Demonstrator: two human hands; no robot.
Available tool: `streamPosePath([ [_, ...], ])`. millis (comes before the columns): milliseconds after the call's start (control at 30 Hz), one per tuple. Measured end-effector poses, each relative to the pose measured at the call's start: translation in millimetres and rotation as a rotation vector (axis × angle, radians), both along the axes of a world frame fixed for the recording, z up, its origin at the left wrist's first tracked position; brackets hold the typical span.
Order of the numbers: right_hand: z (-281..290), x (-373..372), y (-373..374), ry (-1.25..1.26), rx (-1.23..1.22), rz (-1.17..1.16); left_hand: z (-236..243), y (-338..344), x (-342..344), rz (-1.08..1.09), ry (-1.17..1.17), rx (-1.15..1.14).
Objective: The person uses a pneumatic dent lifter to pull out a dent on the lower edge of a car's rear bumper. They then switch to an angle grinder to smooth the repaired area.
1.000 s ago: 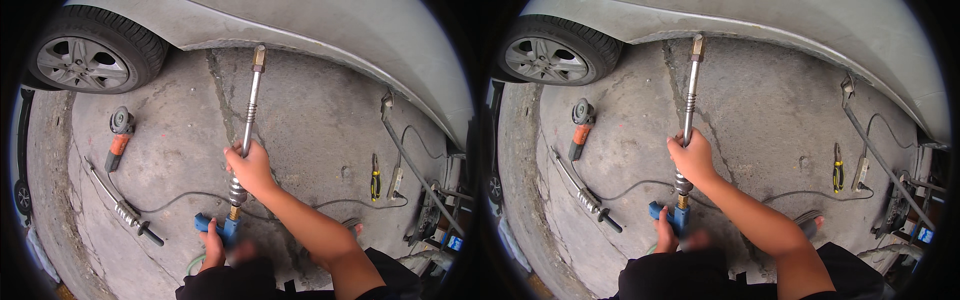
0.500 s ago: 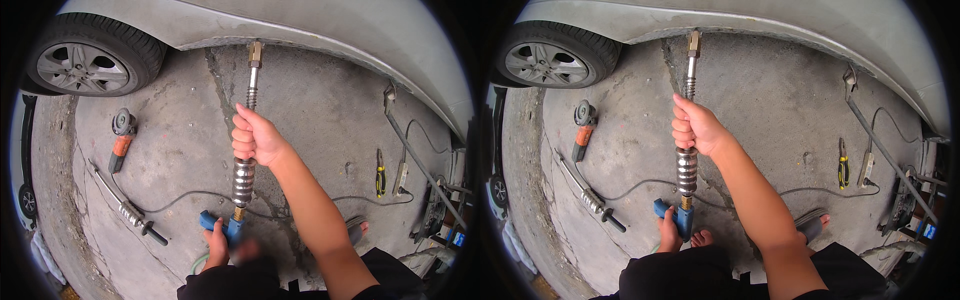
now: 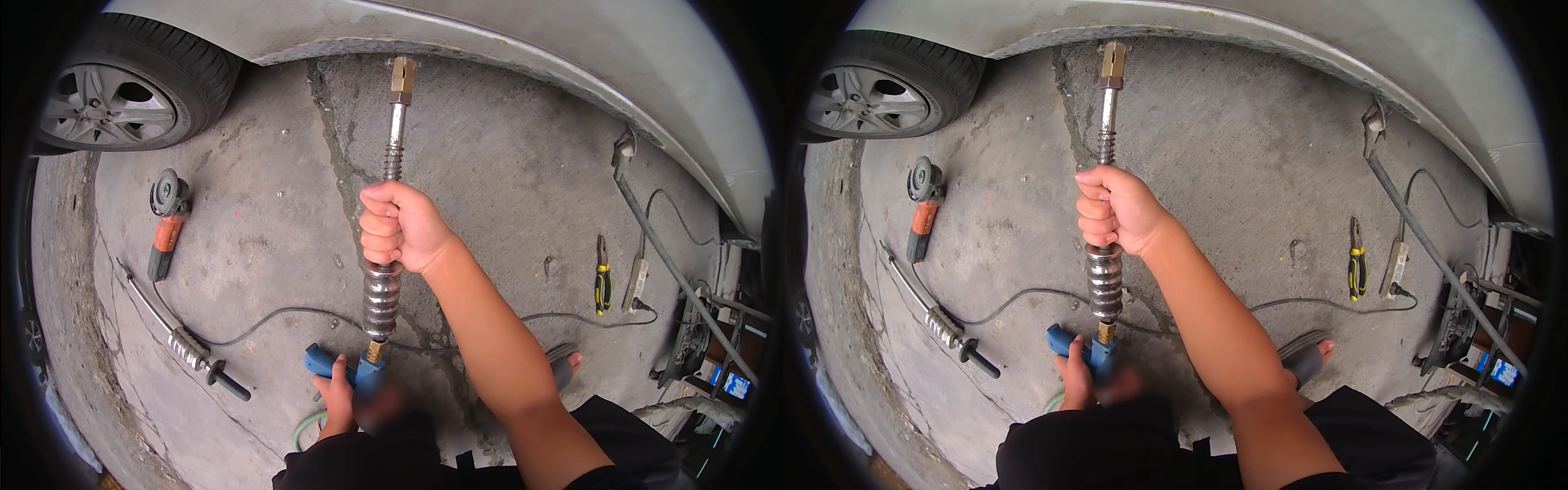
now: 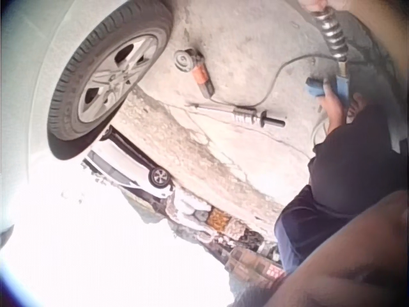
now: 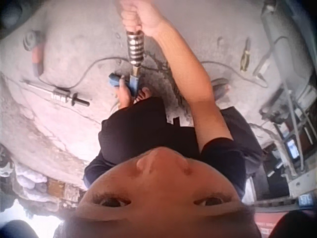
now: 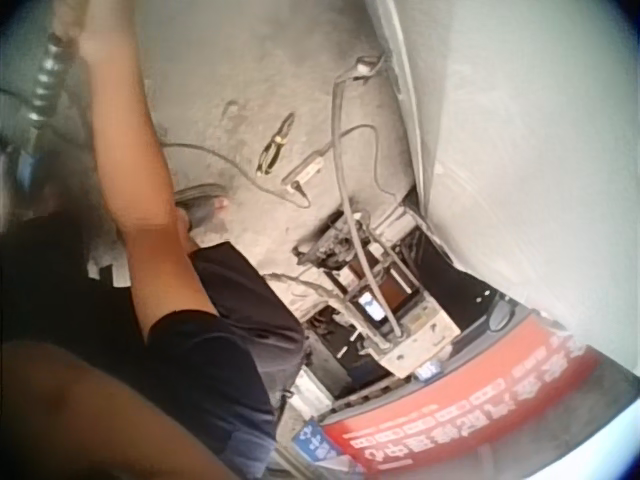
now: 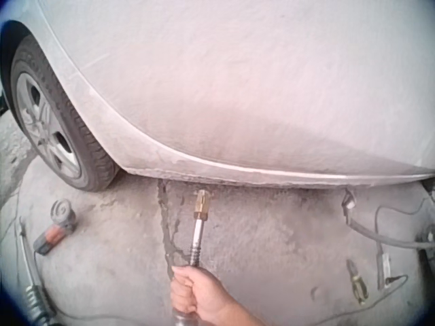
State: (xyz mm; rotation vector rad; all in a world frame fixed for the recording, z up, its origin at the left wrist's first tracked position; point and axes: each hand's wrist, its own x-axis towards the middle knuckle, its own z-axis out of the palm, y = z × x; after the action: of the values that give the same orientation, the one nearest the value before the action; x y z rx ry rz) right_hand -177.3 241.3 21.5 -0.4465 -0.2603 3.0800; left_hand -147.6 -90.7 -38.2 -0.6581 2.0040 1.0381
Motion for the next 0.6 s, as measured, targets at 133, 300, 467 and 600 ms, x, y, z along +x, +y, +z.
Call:
streamPosePath([
  [133, 15, -3, -29, -0.663, 0.476, -0.360, 6, 3, -2, 0.068, -0.012, -0.038],
  [300, 26, -14, -22, -0.645, 0.530, -0.276, -3, 0, -4, 0.074, 0.008, 0.006],
  [467, 25, -14, -18, -0.637, 0.542, -0.281, -1, 5, -4, 0.109, 0.023, 0.043],
  [600, 28, -17, -21, -0.660, 0.549, -0.266, -5, 1, -3, 0.138, 0.023, 0.062],
])
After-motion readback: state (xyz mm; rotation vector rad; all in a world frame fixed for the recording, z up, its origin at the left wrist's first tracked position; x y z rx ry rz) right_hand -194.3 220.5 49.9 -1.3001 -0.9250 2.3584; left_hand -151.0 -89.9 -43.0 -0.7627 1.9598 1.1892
